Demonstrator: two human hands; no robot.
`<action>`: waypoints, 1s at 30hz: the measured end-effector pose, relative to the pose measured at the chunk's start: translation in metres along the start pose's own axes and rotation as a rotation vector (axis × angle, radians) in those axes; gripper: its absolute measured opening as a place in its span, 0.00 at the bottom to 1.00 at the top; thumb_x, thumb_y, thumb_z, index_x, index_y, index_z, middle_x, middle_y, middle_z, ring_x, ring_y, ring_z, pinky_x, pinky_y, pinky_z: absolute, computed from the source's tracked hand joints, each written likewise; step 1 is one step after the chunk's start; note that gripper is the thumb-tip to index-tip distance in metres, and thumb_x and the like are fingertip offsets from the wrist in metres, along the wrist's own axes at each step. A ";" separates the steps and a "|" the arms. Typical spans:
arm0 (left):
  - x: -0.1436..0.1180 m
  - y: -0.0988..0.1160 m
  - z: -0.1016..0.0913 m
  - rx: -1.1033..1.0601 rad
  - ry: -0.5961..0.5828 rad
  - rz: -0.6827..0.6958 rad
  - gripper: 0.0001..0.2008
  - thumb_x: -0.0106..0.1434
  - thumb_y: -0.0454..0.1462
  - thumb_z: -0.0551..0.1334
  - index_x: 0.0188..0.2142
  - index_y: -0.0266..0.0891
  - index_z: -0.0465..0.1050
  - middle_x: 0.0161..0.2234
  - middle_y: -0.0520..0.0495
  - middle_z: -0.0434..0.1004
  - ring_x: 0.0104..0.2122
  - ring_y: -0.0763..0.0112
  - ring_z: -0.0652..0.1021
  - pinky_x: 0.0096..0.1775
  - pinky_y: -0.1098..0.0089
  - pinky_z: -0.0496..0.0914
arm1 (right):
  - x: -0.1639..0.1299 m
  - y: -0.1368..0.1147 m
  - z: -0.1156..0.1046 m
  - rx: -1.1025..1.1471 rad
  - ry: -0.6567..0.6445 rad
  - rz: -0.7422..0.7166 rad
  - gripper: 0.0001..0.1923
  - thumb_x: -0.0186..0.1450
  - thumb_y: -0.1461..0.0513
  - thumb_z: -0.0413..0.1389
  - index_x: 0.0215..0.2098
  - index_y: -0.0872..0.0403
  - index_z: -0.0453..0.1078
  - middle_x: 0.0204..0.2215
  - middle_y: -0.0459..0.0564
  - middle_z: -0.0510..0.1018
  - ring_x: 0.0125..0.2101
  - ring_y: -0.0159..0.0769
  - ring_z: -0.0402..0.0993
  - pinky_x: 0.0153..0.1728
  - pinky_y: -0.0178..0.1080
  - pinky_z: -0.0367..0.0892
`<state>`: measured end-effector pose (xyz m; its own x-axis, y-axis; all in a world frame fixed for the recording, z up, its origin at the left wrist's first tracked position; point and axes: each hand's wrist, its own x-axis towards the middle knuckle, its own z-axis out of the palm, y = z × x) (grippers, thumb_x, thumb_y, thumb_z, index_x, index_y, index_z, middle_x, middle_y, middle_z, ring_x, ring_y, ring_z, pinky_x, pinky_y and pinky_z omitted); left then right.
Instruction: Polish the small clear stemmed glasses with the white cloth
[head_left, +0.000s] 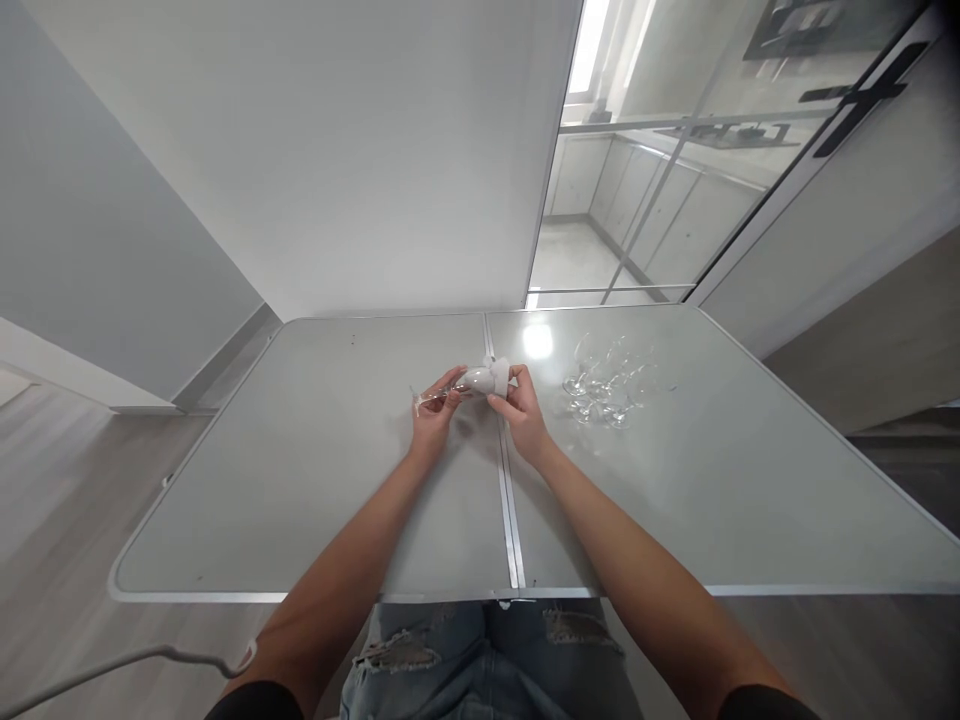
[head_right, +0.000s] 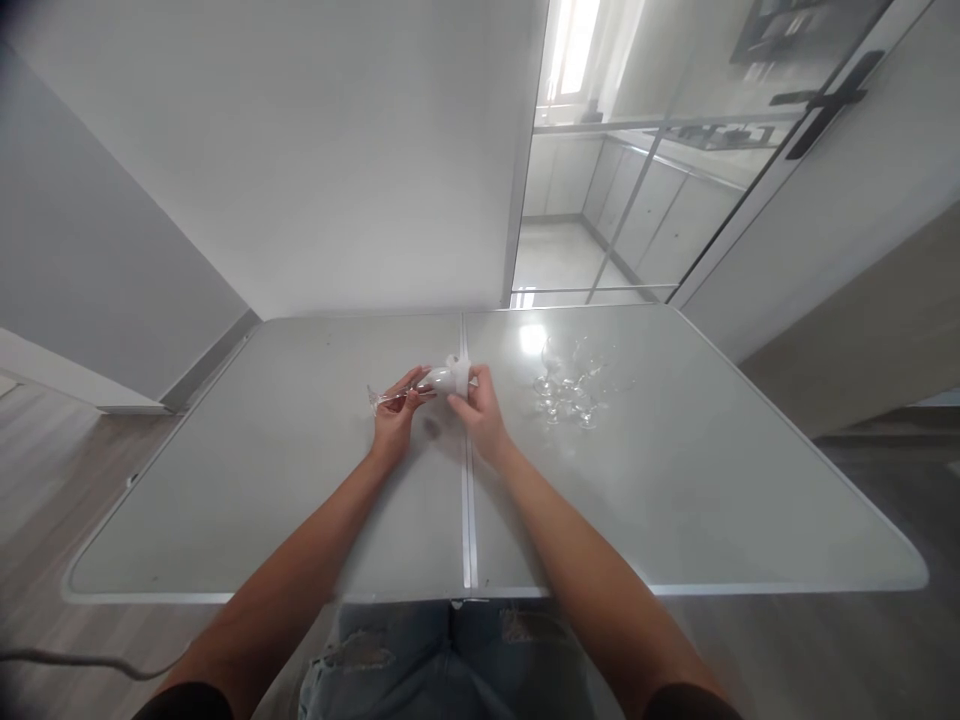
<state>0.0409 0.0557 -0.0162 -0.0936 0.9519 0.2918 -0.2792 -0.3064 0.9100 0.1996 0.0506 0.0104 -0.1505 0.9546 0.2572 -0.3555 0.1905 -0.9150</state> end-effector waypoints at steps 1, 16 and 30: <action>0.001 -0.002 -0.001 0.000 -0.001 -0.019 0.24 0.61 0.50 0.68 0.53 0.42 0.79 0.58 0.38 0.76 0.49 0.57 0.80 0.49 0.59 0.78 | 0.000 0.000 -0.002 0.036 -0.063 0.012 0.19 0.61 0.58 0.62 0.42 0.47 0.56 0.32 0.41 0.75 0.33 0.33 0.70 0.38 0.37 0.65; 0.010 -0.013 -0.005 -0.134 0.098 -0.192 0.23 0.60 0.52 0.68 0.45 0.37 0.80 0.52 0.37 0.78 0.38 0.67 0.81 0.38 0.67 0.77 | 0.001 0.014 -0.005 -0.142 -0.052 -0.026 0.24 0.64 0.54 0.63 0.54 0.46 0.61 0.32 0.44 0.78 0.29 0.34 0.72 0.32 0.37 0.67; 0.008 -0.006 0.000 -0.082 0.045 -0.033 0.17 0.62 0.48 0.69 0.44 0.39 0.80 0.50 0.38 0.80 0.46 0.63 0.80 0.47 0.64 0.74 | 0.003 0.009 -0.001 -0.036 0.028 0.053 0.28 0.62 0.48 0.63 0.55 0.46 0.62 0.27 0.42 0.75 0.24 0.31 0.69 0.26 0.34 0.66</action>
<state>0.0420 0.0649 -0.0190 -0.1259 0.9608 0.2472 -0.3597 -0.2764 0.8912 0.1971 0.0556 0.0026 -0.1425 0.9694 0.1996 -0.3141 0.1470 -0.9379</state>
